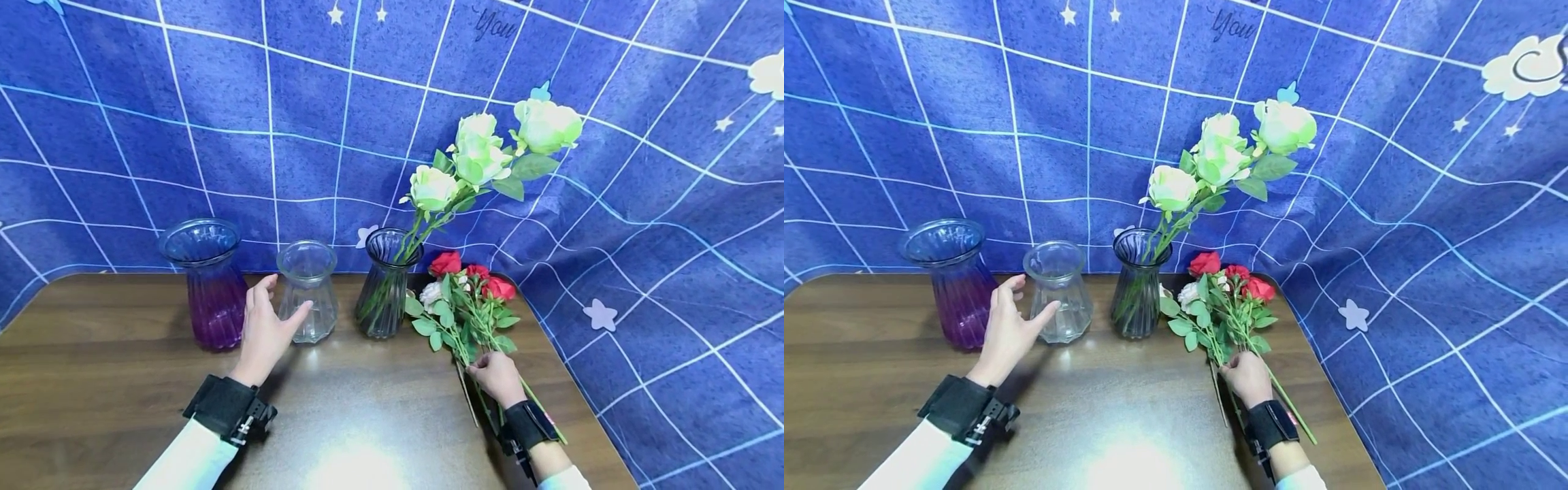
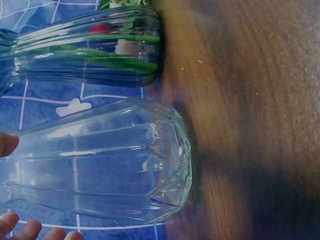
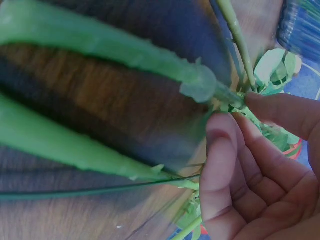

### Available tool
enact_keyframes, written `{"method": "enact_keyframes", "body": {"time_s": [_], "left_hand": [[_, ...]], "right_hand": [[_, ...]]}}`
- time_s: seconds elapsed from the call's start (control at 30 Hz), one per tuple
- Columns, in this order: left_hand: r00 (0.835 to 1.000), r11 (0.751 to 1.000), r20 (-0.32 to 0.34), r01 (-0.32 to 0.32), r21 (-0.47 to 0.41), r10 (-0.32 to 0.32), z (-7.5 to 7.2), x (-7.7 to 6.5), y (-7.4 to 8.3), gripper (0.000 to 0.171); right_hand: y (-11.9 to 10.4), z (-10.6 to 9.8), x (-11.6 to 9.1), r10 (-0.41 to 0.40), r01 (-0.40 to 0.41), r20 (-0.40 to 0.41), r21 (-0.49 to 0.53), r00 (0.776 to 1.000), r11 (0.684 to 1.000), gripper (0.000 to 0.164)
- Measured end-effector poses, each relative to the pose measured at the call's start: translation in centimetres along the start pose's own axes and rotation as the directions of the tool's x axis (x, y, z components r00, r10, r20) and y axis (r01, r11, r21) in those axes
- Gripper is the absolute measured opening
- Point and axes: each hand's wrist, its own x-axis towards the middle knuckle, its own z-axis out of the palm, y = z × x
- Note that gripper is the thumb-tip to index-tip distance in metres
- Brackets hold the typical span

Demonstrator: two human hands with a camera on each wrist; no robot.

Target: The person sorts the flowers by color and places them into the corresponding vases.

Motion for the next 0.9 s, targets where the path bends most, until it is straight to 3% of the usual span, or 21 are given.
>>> {"method": "enact_keyframes", "body": {"time_s": [0.6,0.9], "left_hand": [[0.993,0.997,0.089,0.076,0.002,-0.076,1.0,1.0,-0.5,0.082],[0.992,0.995,0.091,0.086,0.049,-0.091,1.2,1.2,-0.4,0.081]], "right_hand": [[-0.4,0.3,-0.1,-0.009,0.01,0.01,-0.045,1.0,0.999,0.019],[-0.6,0.3,0.0,0.001,0.0,0.014,-0.048,1.0,0.999,0.02]]}}
